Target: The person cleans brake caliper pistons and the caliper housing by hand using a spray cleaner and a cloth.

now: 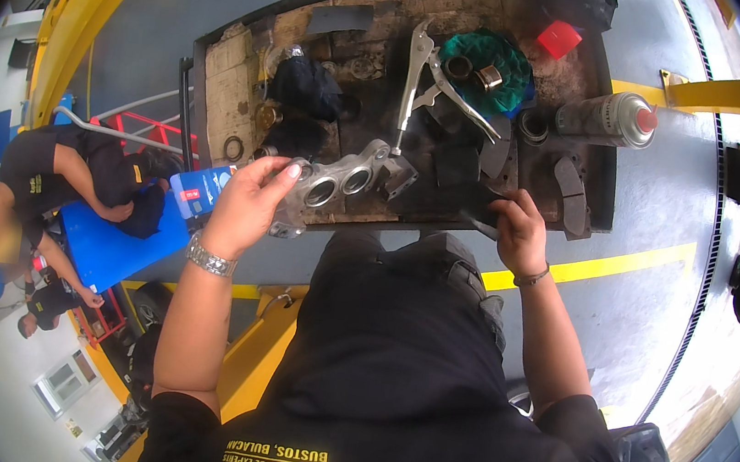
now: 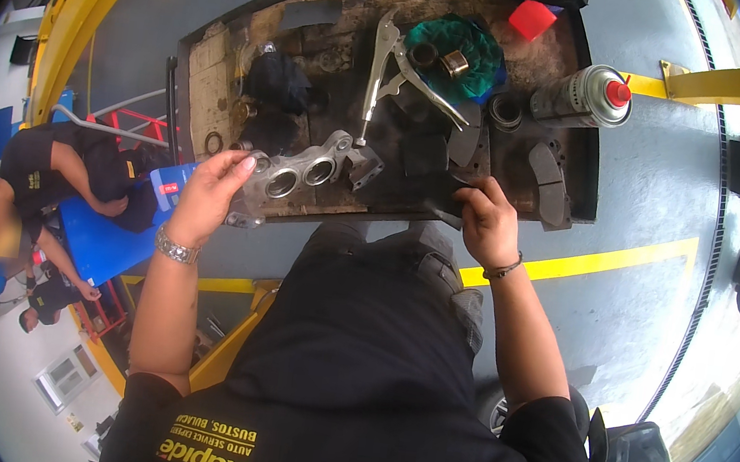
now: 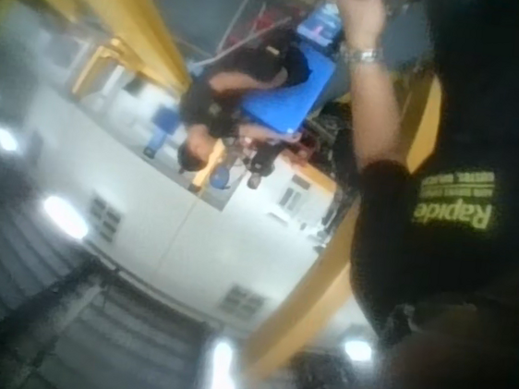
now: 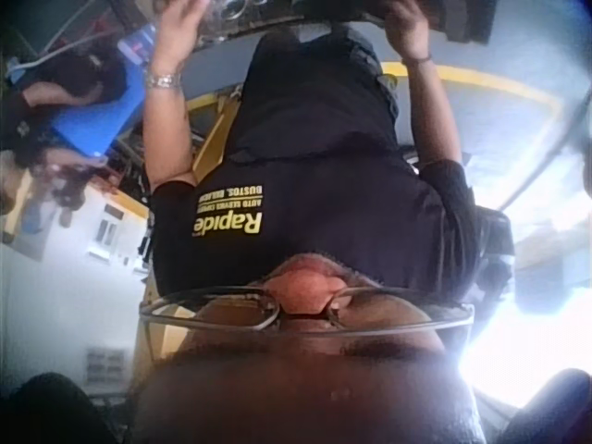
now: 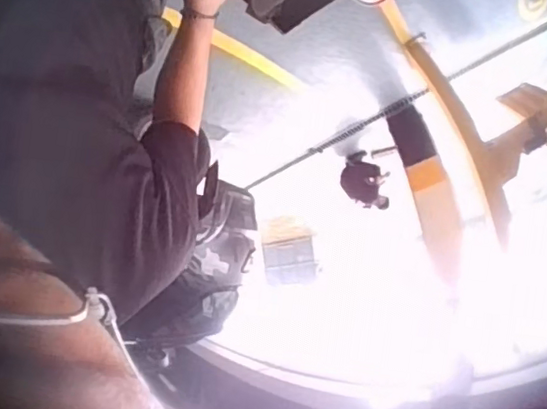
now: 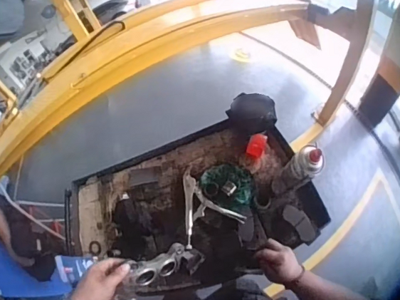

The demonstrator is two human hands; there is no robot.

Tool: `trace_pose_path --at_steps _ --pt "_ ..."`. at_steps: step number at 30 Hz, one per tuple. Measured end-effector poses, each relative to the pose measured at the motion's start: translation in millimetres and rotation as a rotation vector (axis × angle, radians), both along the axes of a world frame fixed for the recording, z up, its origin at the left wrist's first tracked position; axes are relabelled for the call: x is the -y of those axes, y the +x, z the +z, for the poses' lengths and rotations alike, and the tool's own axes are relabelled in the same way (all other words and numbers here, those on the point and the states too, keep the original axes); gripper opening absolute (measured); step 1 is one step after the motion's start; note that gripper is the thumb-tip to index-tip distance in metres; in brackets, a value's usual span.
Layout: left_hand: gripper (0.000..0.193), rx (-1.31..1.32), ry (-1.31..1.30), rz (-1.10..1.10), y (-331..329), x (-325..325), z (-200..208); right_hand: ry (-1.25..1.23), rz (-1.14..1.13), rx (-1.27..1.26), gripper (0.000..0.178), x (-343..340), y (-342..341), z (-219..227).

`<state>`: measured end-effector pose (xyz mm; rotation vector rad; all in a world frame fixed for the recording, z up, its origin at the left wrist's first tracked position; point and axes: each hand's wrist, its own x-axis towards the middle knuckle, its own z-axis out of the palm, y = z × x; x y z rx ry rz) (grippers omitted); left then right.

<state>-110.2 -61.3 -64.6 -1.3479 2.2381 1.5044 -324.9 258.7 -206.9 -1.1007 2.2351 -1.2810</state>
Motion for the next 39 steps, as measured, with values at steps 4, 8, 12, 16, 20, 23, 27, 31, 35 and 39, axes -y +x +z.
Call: trace_pose_path --at_steps 4,8,12,16,20,23,27,31,35,39 --pt "0.040 0.038 -0.027 0.013 -14 -4 7 0.022 -0.018 0.080 0.016 -2 -1 -1" --pt "0.044 0.066 -0.012 -0.081 -24 1 14 0.039 0.055 -0.087 0.014 -5 -1 -1" --pt "0.043 0.044 0.046 -0.180 -36 12 19 -0.140 -0.127 -0.384 0.034 3 -7 5" --pt "0.041 0.066 0.162 -0.161 -52 30 19 -0.328 -0.676 -0.683 0.078 24 -45 15" --pt "0.040 0.075 0.365 -0.093 -67 50 17 -0.211 -0.693 -0.682 0.093 45 -103 21" --pt "0.045 -0.031 0.467 -0.062 -66 51 14 -0.238 -0.632 -0.611 0.095 52 -133 24" --pt "0.095 -0.354 0.544 -0.096 -50 34 0 -0.201 -0.660 -0.531 0.091 40 -145 37" --pt "0.129 -0.569 0.228 -0.158 -30 13 -26 -0.159 -0.632 -0.494 0.089 29 -152 49" --pt "0.109 -0.716 0.071 -0.224 -33 9 -51 -0.093 -0.657 -0.592 0.084 43 -154 59" --pt "0.080 -0.877 0.318 0.126 -43 -6 -74 -0.290 -0.472 -0.372 0.077 48 -135 95"
